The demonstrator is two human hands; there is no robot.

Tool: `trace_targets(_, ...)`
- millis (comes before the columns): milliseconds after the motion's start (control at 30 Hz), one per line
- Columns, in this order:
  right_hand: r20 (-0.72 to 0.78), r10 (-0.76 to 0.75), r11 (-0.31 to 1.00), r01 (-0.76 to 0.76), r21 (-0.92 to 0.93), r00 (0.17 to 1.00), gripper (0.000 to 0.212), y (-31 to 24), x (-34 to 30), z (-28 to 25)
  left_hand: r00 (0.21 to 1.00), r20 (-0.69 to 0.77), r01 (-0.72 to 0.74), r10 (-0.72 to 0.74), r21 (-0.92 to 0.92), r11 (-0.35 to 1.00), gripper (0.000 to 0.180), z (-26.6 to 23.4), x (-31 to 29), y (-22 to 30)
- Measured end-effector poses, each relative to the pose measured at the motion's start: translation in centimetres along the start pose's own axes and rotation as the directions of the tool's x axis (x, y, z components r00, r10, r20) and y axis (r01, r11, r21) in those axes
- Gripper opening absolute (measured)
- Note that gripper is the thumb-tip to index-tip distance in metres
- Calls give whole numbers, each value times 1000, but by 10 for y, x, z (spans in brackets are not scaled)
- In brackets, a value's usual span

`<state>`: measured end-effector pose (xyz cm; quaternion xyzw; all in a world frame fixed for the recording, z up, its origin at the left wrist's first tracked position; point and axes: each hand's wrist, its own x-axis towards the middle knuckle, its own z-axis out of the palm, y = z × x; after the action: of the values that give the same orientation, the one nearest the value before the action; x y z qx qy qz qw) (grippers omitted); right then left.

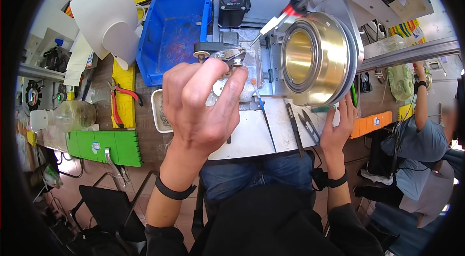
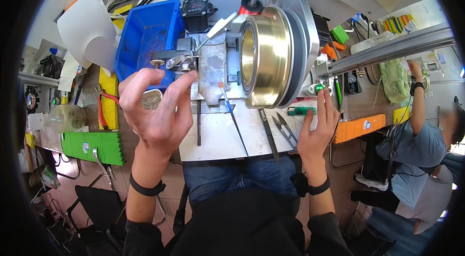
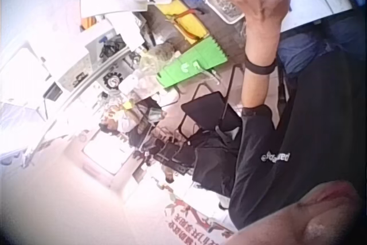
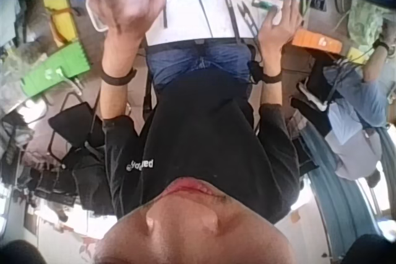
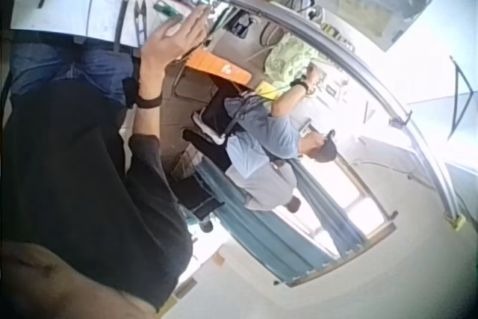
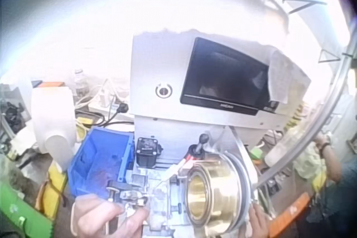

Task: Assembling and gluing small components using a precision fixture and tweezers.

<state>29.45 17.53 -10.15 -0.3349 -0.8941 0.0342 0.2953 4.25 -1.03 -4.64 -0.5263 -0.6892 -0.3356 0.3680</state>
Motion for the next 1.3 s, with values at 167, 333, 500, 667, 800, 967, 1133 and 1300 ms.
trace_targets(167, -58, 103, 979, -91, 185, 993, 46, 8, -4, 5, 992, -123, 3, -9, -53, 999, 30, 7, 0, 1)
trace_targets(333, -143, 140, 951, -92, 296, 980, 42, 11, -11, 10, 989, -148, -7, 0, -47, 999, 29, 9, -1, 1)
trace_targets(500, -156, 186, 927, -121, 355, 970, 40, 12, -12, 11, 987, -159, -5, -7, -75, 997, 27, 9, 1, 1)
trace_targets(667, -136, 229, 907, -161, 390, 964, 39, 12, -11, 11, 995, -97, -32, 27, -45, 998, 28, 1, 6, 1)
trace_targets(800, -144, 207, 918, -141, 370, 968, 39, 12, -11, 11, 998, -46, -35, 35, 2, 999, 28, -9, 12, 2)
trace_targets(967, -135, 220, 918, -158, 364, 966, 36, 13, -11, 11, 1000, -17, 27, -26, 46, 999, 26, -18, 21, 0)
trace_targets(1133, -145, 193, 938, -139, 318, 970, 35, 14, -12, 12, 987, -18, 157, -159, -82, 984, 21, -13, 29, -9)
trace_targets(1300, -150, 191, 943, -139, 302, 970, 35, 14, -12, 11, 964, 37, 266, -264, -160, 951, 13, -8, 31, -17)
